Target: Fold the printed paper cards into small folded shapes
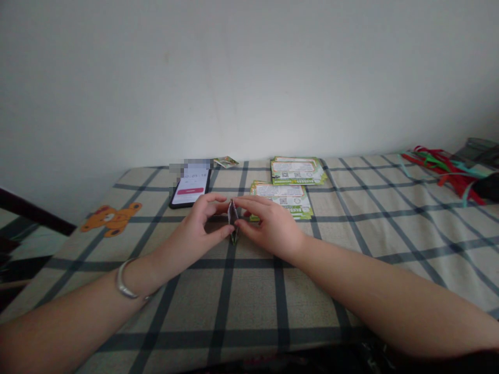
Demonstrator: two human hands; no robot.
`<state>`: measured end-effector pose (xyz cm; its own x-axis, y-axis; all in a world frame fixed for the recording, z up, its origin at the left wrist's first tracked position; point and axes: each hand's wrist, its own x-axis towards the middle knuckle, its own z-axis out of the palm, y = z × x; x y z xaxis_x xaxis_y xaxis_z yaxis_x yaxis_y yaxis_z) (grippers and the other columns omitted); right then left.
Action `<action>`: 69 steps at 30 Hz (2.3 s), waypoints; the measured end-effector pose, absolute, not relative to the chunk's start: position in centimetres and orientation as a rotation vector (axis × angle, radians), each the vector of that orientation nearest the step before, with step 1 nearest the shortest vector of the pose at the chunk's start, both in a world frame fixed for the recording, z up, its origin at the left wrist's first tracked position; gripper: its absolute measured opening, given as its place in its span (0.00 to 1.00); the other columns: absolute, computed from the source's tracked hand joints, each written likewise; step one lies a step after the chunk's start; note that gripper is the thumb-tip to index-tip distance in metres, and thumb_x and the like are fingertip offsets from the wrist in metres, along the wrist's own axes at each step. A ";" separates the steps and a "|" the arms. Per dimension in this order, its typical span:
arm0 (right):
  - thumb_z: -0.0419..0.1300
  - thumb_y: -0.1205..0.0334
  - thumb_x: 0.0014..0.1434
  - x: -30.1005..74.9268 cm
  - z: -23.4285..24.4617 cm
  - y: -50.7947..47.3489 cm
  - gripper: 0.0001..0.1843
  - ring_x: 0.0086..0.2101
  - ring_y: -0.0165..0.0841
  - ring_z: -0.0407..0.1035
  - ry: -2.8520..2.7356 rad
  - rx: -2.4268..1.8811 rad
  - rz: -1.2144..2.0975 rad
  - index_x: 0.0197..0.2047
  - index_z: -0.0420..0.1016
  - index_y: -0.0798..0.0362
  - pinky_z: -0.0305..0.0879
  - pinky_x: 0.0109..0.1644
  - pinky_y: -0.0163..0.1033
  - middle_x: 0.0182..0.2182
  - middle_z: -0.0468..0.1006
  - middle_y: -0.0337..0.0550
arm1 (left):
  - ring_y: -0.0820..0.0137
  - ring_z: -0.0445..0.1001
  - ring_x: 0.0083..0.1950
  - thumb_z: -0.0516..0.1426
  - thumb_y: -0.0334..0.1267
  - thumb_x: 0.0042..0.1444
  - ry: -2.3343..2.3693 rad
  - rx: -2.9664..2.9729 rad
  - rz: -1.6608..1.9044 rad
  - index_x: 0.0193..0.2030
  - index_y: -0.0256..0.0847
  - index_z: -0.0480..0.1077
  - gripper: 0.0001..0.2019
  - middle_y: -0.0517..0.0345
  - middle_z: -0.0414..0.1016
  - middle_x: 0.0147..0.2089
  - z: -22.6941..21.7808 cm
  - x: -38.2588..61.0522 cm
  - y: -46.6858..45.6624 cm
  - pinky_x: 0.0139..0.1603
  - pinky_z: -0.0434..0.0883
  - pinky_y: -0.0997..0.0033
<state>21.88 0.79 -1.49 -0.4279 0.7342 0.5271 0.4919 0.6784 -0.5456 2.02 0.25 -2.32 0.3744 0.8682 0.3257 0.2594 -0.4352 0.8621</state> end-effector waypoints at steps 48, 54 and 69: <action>0.59 0.67 0.54 22.8 -1.4 1.9 0.12 0.38 0.33 0.71 -2.275 -0.993 0.367 0.44 0.72 0.49 0.67 0.42 0.39 0.37 0.78 0.40 | 0.66 0.73 0.40 0.58 0.34 0.55 1.330 2.295 0.877 0.39 0.40 0.68 0.05 0.57 0.74 0.37 -1.4 1.7 0.3 0.42 0.71 0.63; 0.58 0.69 0.54 22.6 -0.9 1.7 0.12 0.39 0.34 0.70 -2.326 -0.924 0.277 0.42 0.72 0.49 0.66 0.44 0.40 0.36 0.77 0.40 | 0.69 0.69 0.35 0.55 0.30 0.54 1.348 2.311 0.861 0.33 0.40 0.65 0.02 0.60 0.69 0.32 -1.1 1.8 0.0 0.35 0.67 0.68; 0.57 0.71 0.55 23.2 -1.3 2.0 0.15 0.42 0.36 0.70 -2.445 -0.881 0.274 0.45 0.75 0.50 0.66 0.47 0.41 0.38 0.79 0.43 | 0.67 0.71 0.41 0.56 0.28 0.55 1.200 2.459 0.823 0.33 0.41 0.71 0.05 0.59 0.73 0.36 -0.9 0.7 0.7 0.43 0.68 0.65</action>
